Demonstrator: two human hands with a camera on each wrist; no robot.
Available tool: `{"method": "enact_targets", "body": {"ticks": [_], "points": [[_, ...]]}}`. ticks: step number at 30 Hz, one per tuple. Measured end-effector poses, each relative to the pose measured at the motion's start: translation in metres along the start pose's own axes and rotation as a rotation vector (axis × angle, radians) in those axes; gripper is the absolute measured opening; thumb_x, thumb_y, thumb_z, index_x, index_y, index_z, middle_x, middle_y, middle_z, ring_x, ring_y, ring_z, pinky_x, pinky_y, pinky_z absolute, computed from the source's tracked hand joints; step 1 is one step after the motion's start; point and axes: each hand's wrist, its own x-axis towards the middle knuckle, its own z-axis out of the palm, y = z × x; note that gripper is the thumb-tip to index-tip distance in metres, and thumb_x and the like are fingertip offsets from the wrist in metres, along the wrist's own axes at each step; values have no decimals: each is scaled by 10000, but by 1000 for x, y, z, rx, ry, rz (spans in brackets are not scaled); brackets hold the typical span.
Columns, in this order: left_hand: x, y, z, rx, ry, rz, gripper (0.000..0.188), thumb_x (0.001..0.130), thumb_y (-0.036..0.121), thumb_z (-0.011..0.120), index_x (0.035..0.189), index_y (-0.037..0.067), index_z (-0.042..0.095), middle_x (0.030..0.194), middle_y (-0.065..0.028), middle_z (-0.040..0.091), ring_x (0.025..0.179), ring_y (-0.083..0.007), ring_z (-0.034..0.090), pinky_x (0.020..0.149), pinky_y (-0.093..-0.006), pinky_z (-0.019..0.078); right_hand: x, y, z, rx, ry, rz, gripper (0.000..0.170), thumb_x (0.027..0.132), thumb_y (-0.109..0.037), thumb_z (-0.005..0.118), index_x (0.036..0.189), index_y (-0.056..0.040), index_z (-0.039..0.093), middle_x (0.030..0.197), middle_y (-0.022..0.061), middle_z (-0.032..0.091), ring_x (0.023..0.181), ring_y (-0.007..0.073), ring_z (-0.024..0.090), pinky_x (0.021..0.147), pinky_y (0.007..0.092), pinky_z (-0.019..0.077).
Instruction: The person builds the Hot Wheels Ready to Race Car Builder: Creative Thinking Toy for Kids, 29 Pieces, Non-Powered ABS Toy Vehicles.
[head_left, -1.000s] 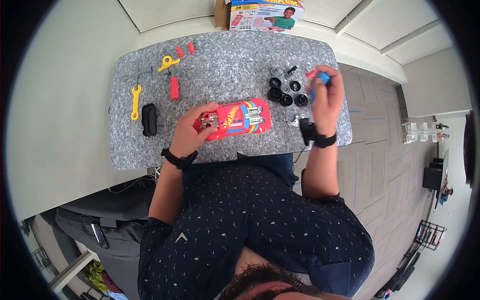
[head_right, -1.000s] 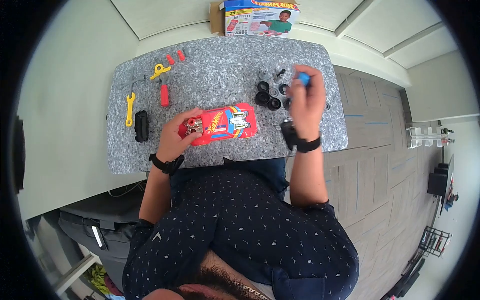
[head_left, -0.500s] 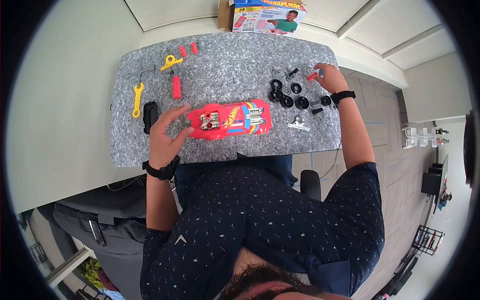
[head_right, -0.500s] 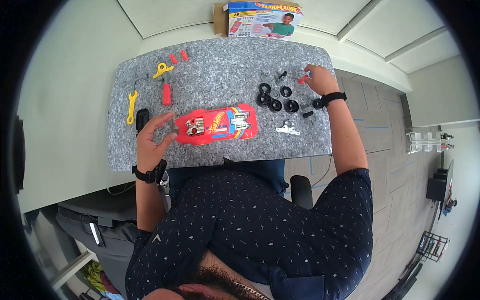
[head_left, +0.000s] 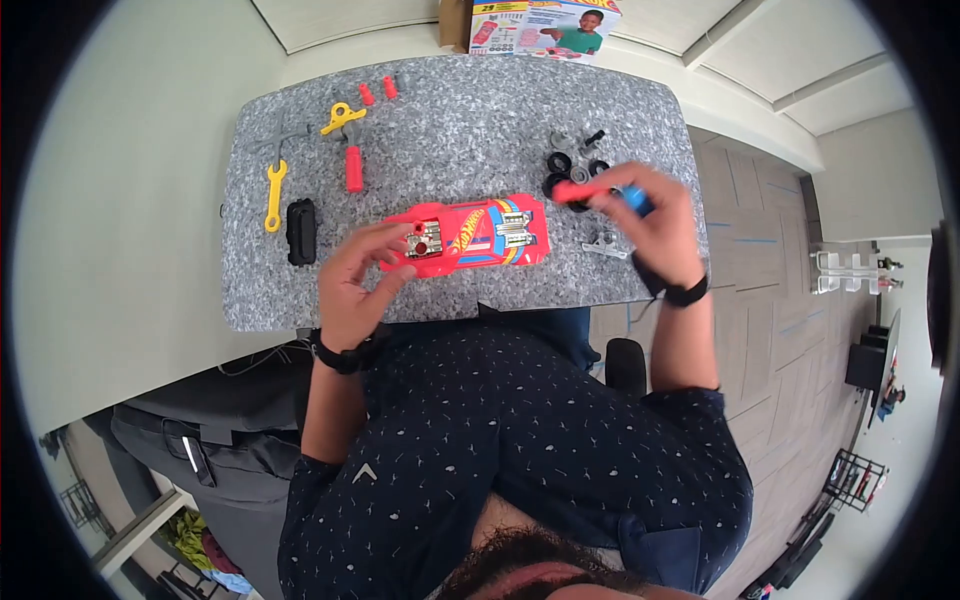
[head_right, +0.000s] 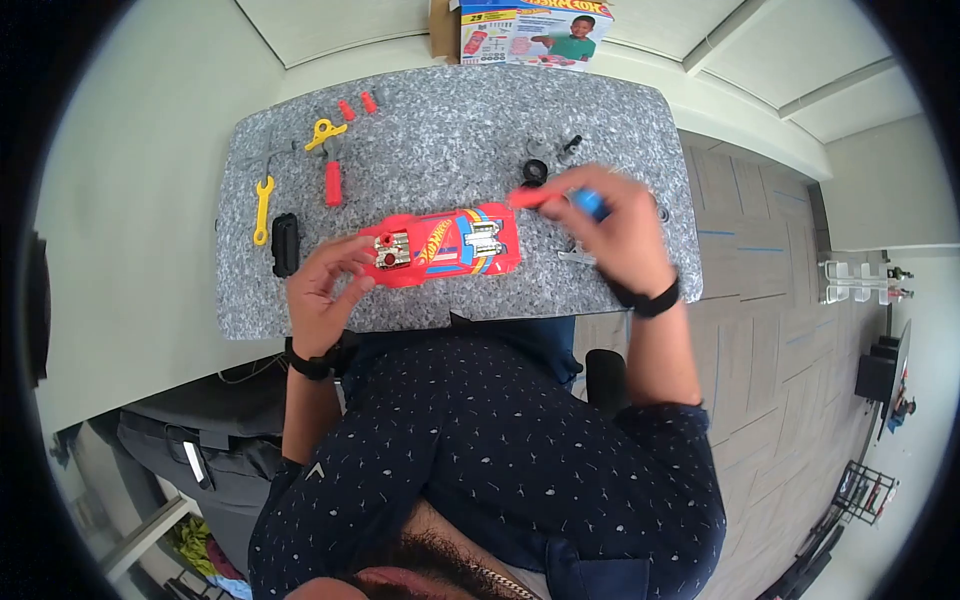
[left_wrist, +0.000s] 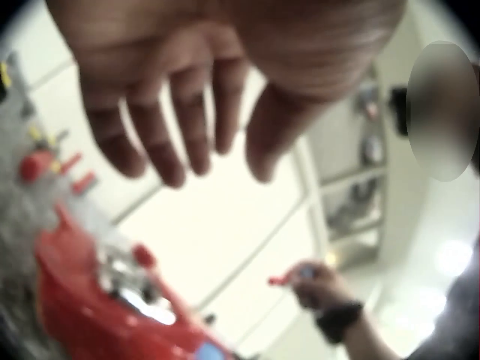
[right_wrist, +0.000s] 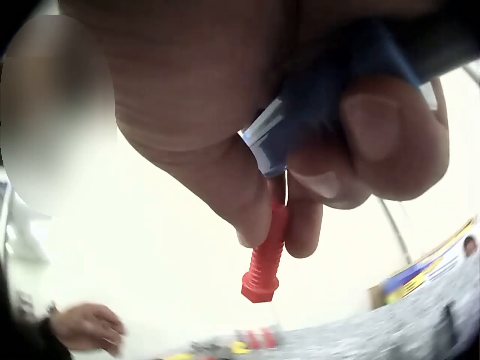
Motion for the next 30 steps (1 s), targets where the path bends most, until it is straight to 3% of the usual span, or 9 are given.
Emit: {"method": "enact_targets", "body": {"ticks": [1,3,8,11,14,21,24,27,30], "points": [[2,3,11,-61,-29,8,524,942,-76,843,1450,-16,731,1425,-149,741,1174,-180,733,993,-322,582,-10,0,23,130,-4,-115,170,955,-60,888,1108,-36,819,1009,108,828,884,201,777,776,348,578],[7,7,31,-203,-76,8,509,935,-87,858,1426,-24,739,1411,-158,735,1154,-186,740,989,-334,604,-22,-13,66,320,-47,-71,186,941,-67,906,1107,-51,825,1021,103,823,893,201,779,777,339,575],[10,-9,46,-362,-99,58,407,949,-102,849,1342,-38,764,1324,-152,768,1203,-208,751,1017,-352,627,-38,-26,132,396,-58,-39,210,963,-85,896,1145,-36,803,1012,107,811,908,214,776,796,339,578],[0,1,43,-448,21,-77,340,961,-98,842,1291,-40,779,1272,-154,786,1183,-227,771,1004,-346,636,-38,-27,134,380,-82,-55,232,995,-76,863,1208,-29,782,1003,100,800,912,189,765,825,331,582],[3,-7,26,-121,159,64,332,969,-91,837,1290,-23,787,1254,-140,799,1102,-200,790,958,-324,641,-36,-14,132,457,16,32,257,1030,-57,822,1278,-31,758,1049,85,797,960,155,754,872,323,587],[7,-15,9,112,124,-84,362,967,-74,830,1315,14,785,1212,-104,818,1009,-151,791,867,-294,626,-42,4,113,496,44,122,282,1116,-58,734,1392,-10,698,1212,66,769,1156,121,707,1030,308,561],[9,-20,11,284,30,-62,423,960,-79,822,1368,10,758,1226,-111,814,1012,-152,789,873,-302,624,-42,3,117,489,110,81,295,1084,-71,770,1372,-22,727,1141,64,782,1038,125,715,915,304,584],[9,-24,14,412,-9,-25,471,919,-34,862,1372,43,761,1189,-99,820,923,-161,772,812,-317,613,-46,-10,113,634,62,188,290,1122,-92,709,1401,-16,709,1193,71,776,1065,131,706,930,301,573],[10,-25,19,419,7,-10,458,888,4,885,1329,73,781,1143,-104,813,856,-205,754,783,-339,605,-46,-7,111,861,29,101,299,1151,-78,627,1434,2,683,1255,85,758,1133,135,688,970,303,554]]}}
